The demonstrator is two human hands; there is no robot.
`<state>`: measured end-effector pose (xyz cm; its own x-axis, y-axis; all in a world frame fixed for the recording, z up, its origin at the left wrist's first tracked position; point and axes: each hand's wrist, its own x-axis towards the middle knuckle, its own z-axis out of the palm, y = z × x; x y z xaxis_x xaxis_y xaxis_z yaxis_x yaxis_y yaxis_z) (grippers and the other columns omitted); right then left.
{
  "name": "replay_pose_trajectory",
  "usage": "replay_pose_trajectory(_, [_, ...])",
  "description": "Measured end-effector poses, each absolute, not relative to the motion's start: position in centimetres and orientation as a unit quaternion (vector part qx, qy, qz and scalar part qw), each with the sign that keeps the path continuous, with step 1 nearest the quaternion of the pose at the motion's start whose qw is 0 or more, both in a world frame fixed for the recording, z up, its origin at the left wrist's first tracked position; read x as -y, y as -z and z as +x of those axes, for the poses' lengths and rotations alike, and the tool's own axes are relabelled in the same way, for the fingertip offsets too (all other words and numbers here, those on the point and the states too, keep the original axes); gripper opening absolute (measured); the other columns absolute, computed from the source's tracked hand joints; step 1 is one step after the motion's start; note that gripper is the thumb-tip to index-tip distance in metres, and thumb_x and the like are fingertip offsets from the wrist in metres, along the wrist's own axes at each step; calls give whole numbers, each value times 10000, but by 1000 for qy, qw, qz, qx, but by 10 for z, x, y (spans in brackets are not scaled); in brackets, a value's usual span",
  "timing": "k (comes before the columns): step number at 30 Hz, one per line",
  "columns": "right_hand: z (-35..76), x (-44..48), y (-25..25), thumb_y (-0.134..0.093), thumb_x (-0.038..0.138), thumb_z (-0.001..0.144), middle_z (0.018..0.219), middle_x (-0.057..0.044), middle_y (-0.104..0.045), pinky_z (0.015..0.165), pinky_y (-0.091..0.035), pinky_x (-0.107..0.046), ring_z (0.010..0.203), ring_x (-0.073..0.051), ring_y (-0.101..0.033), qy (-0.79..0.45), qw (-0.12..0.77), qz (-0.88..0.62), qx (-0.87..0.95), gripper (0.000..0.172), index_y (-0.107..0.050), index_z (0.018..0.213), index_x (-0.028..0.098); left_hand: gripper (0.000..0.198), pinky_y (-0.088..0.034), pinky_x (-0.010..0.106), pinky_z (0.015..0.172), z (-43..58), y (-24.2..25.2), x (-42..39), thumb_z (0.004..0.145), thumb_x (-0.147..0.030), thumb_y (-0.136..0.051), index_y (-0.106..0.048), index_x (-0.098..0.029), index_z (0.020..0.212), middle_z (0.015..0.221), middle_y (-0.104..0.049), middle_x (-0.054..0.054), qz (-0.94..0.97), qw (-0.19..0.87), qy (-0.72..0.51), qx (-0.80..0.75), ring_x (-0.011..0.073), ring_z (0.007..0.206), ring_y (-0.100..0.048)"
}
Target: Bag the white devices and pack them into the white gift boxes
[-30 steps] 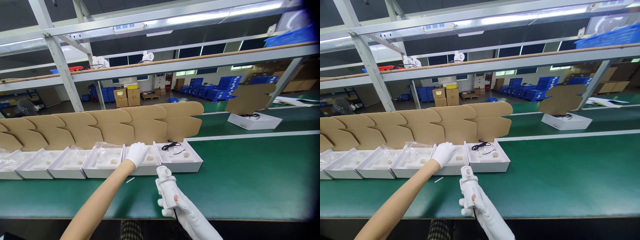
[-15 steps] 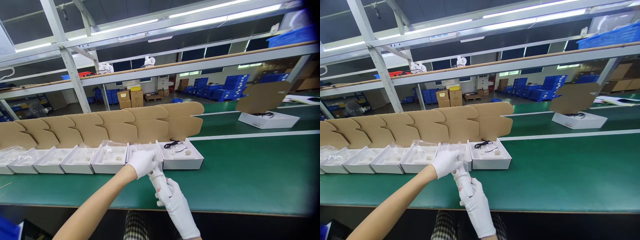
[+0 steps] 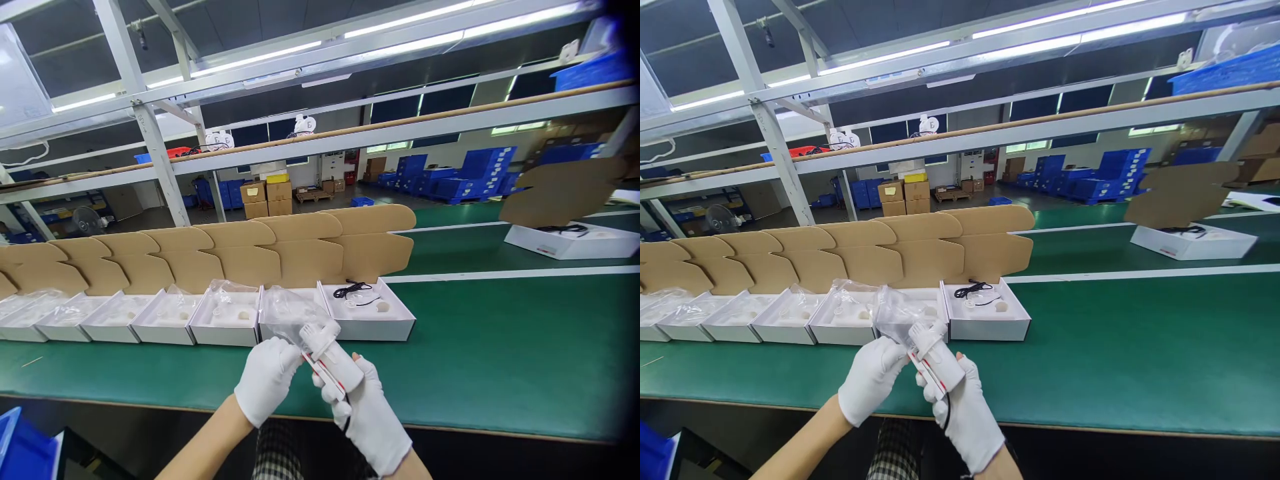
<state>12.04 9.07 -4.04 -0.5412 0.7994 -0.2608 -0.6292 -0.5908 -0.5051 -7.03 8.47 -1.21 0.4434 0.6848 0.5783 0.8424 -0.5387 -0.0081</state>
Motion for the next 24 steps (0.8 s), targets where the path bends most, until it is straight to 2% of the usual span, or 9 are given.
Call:
replay_pose_trajectory(3, [115, -88, 43, -560, 622, 790, 782, -102, -696, 421, -392, -68, 554, -46, -586, -924, 352, -148, 22, 626, -674, 988, 39, 249, -424, 278, 644, -69, 25, -89, 999, -258, -438, -634, -194, 860, 719, -622, 23, -795, 173, 327, 481, 167, 675, -545])
replay_pose_trajectory(7, [110, -90, 53, -574, 585, 800, 755, -116, -708, 382, -387, -101, 529, -71, -596, -928, 353, -116, 22, 580, -647, 1002, 47, 227, -394, 302, 644, -73, 28, -98, 980, -200, -456, -630, -196, 833, 743, -631, 33, -770, 198, 349, 496, 185, 701, -533])
replay_pose_trajectory(10, [111, -93, 59, -469, 596, 849, 773, -159, -702, 374, -412, -119, 516, -80, -608, -938, 334, -81, -33, 635, -597, 1055, 9, 178, -417, 293, 680, -74, 31, -100, 969, -239, -510, -621, -212, 832, 784, -648, 12, -772, 186, 370, 482, 177, 743, -551])
replay_pose_trajectory(13, [112, -94, 66, -440, 617, 837, 843, -169, -700, 388, -432, -107, 546, -72, -624, -944, 312, -14, -105, 684, -525, 1149, 15, 146, -437, 264, 697, -69, 35, -99, 971, -249, -527, -604, -210, 853, 813, -648, -1, -764, 164, 390, 488, 153, 766, -561])
replay_pose_trajectory(17, [110, -92, 76, -489, 592, 816, 867, -162, -700, 363, -406, -104, 585, -87, -648, -949, 303, 25, -80, 666, -508, 1174, 32, 122, -413, 295, 683, -63, 35, -100, 948, -214, -548, -593, -212, 835, 796, -633, 3, -748, 168, 389, 511, 176, 757, -540])
replay_pose_trajectory(21, [110, -89, 76, -559, 543, 778, 804, -137, -705, 349, -371, -92, 559, -77, -628, -950, 310, -5, -20, 612, -586, 1095, 20, 147, -352, 331, 645, -65, 30, -105, 932, -181, -530, -590, -208, 800, 762, -614, 24, -746, 193, 372, 518, 205, 737, -514])
replay_pose_trajectory(24, [111, -90, 71, -656, 521, 725, 743, -119, -701, 339, -352, -97, 517, -70, -589, -930, 359, -57, 52, 571, -660, 1002, 22, 147, -354, 330, 656, -69, 26, -104, 921, -166, -522, -581, -206, 793, 762, -613, 26, -757, 195, 374, 500, 201, 748, -520])
